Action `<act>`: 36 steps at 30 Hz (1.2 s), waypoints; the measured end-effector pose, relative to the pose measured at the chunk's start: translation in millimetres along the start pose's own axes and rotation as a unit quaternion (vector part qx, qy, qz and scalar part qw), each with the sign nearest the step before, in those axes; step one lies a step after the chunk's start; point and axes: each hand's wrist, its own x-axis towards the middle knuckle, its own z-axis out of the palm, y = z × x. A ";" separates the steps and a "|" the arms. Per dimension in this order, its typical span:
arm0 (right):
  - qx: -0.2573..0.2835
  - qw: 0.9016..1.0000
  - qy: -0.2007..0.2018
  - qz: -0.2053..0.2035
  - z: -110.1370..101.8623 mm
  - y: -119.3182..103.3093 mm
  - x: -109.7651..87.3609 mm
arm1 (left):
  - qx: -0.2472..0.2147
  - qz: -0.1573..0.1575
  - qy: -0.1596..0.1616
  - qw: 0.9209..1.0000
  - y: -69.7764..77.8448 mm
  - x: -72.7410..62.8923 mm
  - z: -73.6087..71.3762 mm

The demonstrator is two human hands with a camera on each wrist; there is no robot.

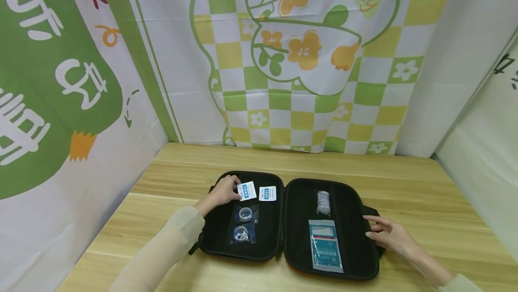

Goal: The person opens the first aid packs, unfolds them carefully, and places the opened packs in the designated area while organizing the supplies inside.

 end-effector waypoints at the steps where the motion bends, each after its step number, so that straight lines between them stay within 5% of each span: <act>1: 0.001 1.000 0.001 0.002 0.0 -0.2 0.0 | -0.004 0.005 0.010 1.000 0.0 0.1 0.0; 5: 0.003 1.000 -0.008 -0.002 -0.9 0.7 0.0 | -0.032 0.007 0.039 0.999 2.0 0.3 -0.8; 12: 0.004 1.000 -0.015 -0.003 -2.0 3.8 1.4 | -0.120 -0.018 0.040 0.992 3.2 -1.3 -2.9; 21: -0.003 1.000 -0.009 0.001 -0.3 -0.7 -0.3 | -0.292 -0.059 0.038 0.954 -0.6 -3.1 -4.7; 25: -0.001 1.000 -0.008 0.001 0.2 -0.7 -0.5 | -0.302 -0.070 0.048 0.949 -2.0 -4.5 -10.0; 36: 0.002 1.000 -0.008 0.005 0.9 -2.2 -1.5 | -0.271 -0.080 0.087 0.955 -16.1 -5.7 -30.9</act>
